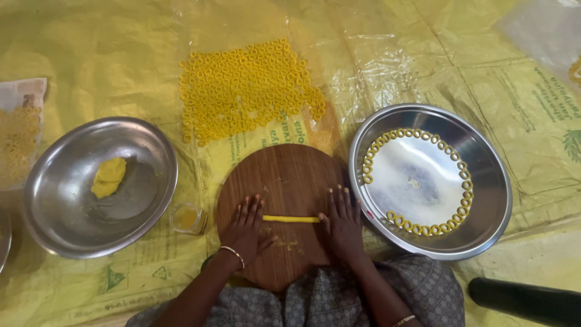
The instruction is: The person rolls yellow dough into thin ropes on a wooden board, then pinches off small segments and forms them into rings. The finished rings are placed into a metal tray in a circular pattern. The person repeats this process throughout the clip.
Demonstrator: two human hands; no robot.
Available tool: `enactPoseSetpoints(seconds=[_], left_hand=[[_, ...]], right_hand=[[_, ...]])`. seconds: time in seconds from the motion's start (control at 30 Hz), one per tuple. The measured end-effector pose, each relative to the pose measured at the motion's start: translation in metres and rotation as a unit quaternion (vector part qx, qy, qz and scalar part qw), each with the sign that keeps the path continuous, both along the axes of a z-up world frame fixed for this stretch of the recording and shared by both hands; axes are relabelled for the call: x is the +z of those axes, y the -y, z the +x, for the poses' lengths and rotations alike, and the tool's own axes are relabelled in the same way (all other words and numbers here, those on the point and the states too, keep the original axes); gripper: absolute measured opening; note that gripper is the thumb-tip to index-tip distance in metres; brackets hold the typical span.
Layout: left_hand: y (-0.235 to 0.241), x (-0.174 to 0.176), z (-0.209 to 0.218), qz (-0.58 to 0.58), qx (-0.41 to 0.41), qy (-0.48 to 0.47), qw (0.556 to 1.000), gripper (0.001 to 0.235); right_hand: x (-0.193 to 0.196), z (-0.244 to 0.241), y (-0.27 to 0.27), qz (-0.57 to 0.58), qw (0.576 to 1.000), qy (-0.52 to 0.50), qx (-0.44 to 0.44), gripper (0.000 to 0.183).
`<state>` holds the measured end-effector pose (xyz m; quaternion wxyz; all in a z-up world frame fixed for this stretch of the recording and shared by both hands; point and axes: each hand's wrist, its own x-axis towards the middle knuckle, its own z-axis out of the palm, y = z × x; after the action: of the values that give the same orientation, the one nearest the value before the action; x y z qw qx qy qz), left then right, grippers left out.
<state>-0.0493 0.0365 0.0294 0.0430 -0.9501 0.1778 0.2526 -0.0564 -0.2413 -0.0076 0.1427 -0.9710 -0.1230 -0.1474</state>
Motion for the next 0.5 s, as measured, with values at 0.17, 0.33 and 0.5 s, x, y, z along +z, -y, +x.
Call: enactPoseSetpoints(seconds=[0.17,0.33,0.5], left_hand=[[0.009,-0.029,0.063,-0.047,0.097,0.107,0.988,0.103],[0.014,-0.028,0.082,-0.031,0.11,0.144,0.983,0.101],[0.005,-0.003,0.024,-0.005,0.022,0.023,0.999,0.108]], right_hand=[[0.013,-0.005,-0.001,-0.01,1.0,-0.008,-0.002,0.064],[0.017,-0.002,-0.005,-0.012,1.0,0.01,0.015,0.066],[0.012,0.002,-0.003,-0.016,1.0,0.014,0.016,0.066]])
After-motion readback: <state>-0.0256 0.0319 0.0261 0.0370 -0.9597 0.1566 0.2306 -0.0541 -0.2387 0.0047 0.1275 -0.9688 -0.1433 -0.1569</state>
